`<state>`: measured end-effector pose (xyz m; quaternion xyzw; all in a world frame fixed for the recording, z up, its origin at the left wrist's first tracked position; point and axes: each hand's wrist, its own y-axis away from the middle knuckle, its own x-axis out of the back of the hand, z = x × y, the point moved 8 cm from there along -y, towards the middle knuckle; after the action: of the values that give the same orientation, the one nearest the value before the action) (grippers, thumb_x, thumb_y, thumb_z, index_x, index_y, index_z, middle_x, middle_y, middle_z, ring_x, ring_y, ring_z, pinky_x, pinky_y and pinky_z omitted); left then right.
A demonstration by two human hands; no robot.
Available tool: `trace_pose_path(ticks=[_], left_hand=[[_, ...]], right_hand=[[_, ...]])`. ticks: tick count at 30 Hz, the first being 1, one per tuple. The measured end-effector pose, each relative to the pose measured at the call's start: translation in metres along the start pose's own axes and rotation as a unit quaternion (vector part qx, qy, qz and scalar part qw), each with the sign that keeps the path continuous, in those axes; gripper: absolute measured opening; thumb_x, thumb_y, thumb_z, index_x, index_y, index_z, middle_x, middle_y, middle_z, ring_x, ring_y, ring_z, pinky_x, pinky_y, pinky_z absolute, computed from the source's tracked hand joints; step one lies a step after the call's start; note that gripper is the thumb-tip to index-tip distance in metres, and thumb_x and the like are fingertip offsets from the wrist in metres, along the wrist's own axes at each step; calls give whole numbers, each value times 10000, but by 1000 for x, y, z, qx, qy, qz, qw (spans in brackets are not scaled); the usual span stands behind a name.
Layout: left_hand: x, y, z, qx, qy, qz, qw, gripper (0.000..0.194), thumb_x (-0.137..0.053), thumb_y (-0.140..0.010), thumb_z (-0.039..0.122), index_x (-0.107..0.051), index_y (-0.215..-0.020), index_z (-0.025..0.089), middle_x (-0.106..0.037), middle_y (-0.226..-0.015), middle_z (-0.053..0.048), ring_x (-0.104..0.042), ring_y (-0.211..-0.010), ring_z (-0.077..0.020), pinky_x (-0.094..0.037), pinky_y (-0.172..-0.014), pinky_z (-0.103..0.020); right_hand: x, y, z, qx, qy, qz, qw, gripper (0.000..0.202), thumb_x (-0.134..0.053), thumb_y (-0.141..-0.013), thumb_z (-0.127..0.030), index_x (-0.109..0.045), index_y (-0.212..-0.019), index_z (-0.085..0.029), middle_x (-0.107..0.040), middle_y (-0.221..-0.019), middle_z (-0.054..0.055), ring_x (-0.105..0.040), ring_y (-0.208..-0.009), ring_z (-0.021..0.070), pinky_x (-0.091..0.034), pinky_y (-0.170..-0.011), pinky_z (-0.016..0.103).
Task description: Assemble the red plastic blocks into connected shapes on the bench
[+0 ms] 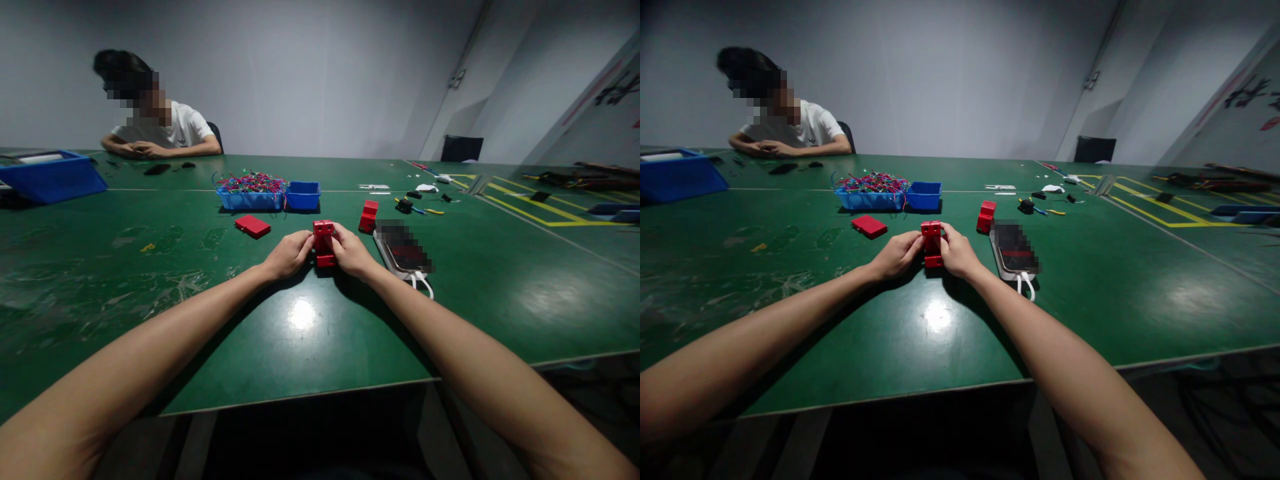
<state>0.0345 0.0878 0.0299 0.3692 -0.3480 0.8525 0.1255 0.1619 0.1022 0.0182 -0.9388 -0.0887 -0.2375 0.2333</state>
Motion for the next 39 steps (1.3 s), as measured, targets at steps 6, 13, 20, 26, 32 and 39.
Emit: trace_pose_path(ticks=[6,13,20,26,32,39], left_hand=[[0,-1,-5,20,22,-14,999,421,-318,-987,417,-637,-930,148,-685,-870,-67,-606,-774,-184,-467,-746,-291],[1,0,-2,10,23,-16,1000,439,-308,-991,437,-627,-919,144,-668,-842,-62,-593,-754,-175,-468,-721,-282],[0,2,2,2,3,-18,1000,456,-313,-998,459,-639,-995,140,-697,-927,-99,-638,-823,-205,-494,-771,-314],[-2,1,1,-5,-12,-9,1000,444,-323,-1003,452,-642,-1093,158,-720,-1036,-119,-673,-924,-236,-518,-837,-350],[-1,2,-1,13,-31,2,999,450,-319,-1010,464,-629,-1129,162,-714,-1066,-121,-675,-971,-248,-527,-881,-382],[15,5,1,-25,10,112,993,638,-498,-949,485,-306,-1469,170,-576,-1309,-155,-616,-1136,-245,-506,-987,-420]], right_hand=[[0,0,-1,-3,4,-4,1000,360,-462,-929,-227,-578,-1267,-179,-725,-1083,90,-680,-922,210,-535,-893,384],[-1,0,0,-4,-8,1,1000,362,-477,-927,-230,-587,-1270,-191,-728,-1098,87,-687,-949,215,-533,-908,391],[-3,0,4,-13,-37,1,999,358,-495,-918,-227,-588,-1262,-196,-731,-1084,77,-688,-918,202,-549,-866,368],[0,-1,14,-51,-102,58,992,352,-555,-899,-295,-616,-1235,-210,-734,-853,41,-674,-749,189,-567,-745,344],[2,-2,11,-47,-180,75,980,414,-592,-877,-406,-606,-1225,-184,-736,-855,54,-677,-715,185,-546,-642,302],[-8,1,-2,-22,-200,19,979,445,-634,-844,-431,-652,-1220,-194,-742,-835,39,-682,-715,180,-549,-677,304]])
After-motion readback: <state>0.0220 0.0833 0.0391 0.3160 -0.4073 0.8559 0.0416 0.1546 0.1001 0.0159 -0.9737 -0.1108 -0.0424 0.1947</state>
